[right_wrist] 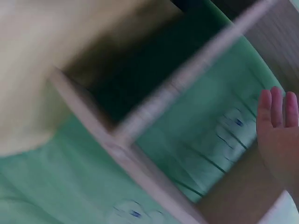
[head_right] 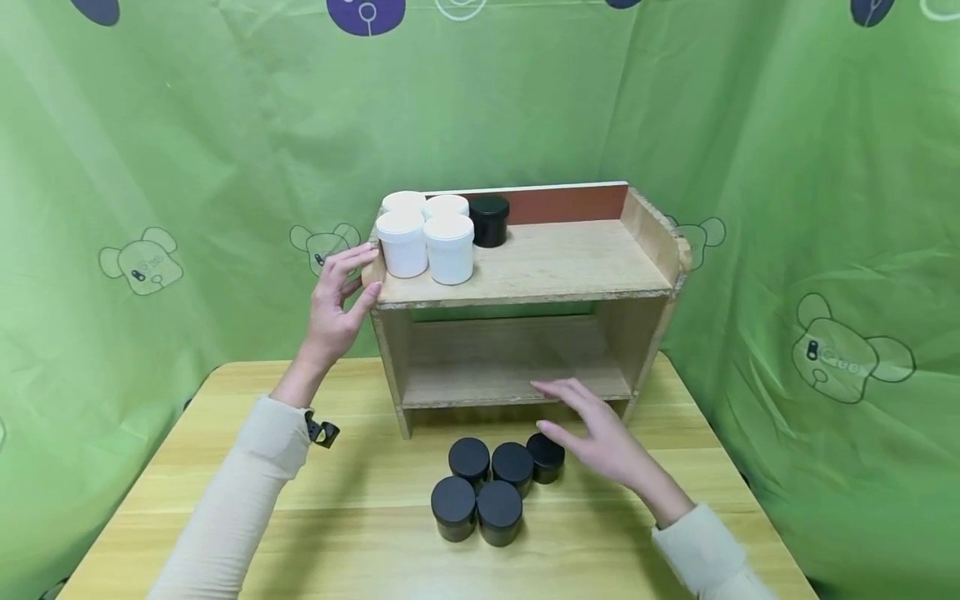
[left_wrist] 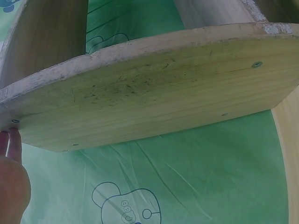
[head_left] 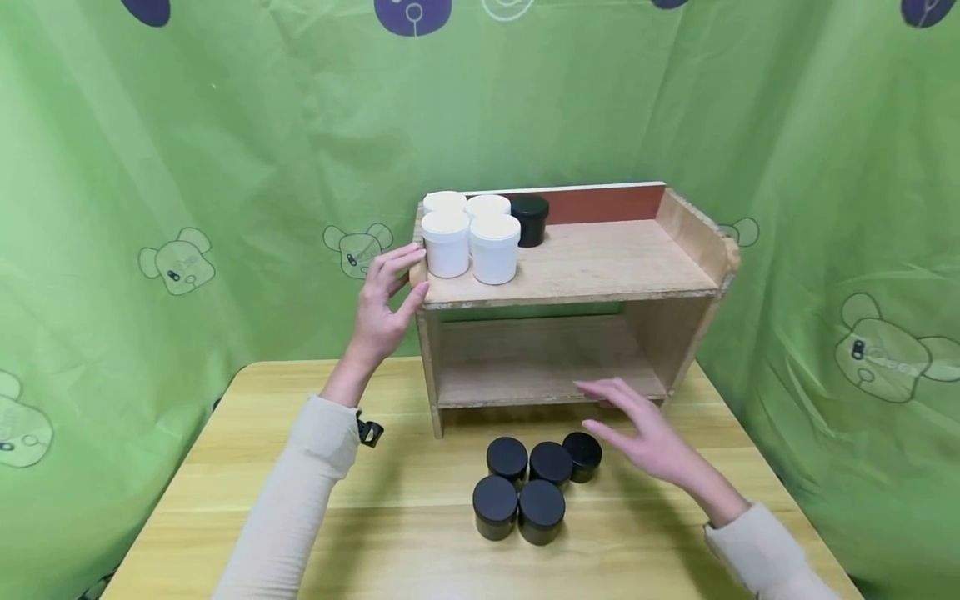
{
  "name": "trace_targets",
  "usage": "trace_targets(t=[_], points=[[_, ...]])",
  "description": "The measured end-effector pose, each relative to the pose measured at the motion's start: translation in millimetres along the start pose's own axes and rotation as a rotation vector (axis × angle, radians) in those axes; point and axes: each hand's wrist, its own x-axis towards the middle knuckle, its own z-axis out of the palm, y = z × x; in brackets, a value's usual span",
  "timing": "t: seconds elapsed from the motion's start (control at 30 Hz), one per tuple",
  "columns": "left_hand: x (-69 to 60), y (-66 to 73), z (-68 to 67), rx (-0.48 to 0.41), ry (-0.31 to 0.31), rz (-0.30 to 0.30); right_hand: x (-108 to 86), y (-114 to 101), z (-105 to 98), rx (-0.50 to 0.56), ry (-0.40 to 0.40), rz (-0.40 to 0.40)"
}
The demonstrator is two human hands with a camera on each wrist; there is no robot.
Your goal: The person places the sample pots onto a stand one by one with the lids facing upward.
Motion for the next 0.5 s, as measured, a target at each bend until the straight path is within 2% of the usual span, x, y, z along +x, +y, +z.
trace_targets(t=[0.2,0.5], points=[[2.2,24.5,-1.9,-0.004,-0.006,-0.012,-22.6,23.6,21.4,0.047,-0.100,0.132],[0.7,27.1,-2.5,-0.003,-0.003,-0.015,-37.5,44.4,37.9,0.109,-0.190,0.189]])
